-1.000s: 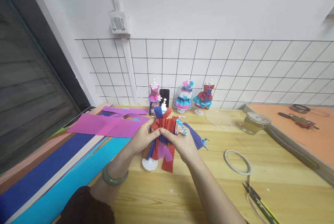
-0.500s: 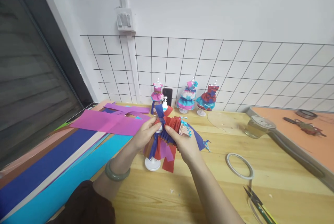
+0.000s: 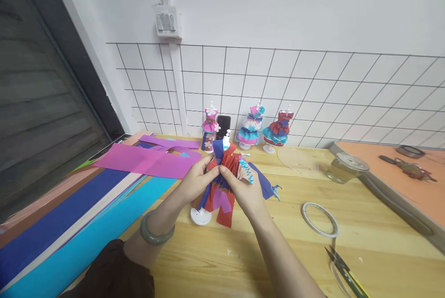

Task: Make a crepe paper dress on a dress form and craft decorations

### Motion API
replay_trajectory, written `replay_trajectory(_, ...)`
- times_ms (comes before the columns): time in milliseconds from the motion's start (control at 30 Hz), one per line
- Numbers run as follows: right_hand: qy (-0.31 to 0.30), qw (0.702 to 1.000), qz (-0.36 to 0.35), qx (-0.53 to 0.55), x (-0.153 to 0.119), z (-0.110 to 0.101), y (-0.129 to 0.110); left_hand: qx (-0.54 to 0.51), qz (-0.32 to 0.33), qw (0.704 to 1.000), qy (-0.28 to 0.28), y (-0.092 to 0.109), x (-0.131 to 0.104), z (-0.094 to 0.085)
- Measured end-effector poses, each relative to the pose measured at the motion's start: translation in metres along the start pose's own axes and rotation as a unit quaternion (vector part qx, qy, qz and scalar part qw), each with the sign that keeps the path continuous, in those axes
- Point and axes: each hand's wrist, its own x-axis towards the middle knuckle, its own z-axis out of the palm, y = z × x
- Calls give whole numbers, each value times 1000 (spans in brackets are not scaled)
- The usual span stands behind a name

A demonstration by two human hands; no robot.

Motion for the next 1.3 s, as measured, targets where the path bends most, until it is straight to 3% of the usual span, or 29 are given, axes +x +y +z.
replay_trajectory(400,-20,999,-21,30,-1,0,2,-40,-11,999,-10,-5,2,-2)
replay_trajectory(600,20,999,-38,0,-1,-2,3,-37,-13,999,-4,-3,1,0)
replay_trajectory(1000,41,996,-59,-50,2,-3,9,-37,-19,999,-15,1,-1,2)
replay_trajectory(1300,-7,999,-40,-28,0,0,3,-12,-18,1000,6,1,-2,3)
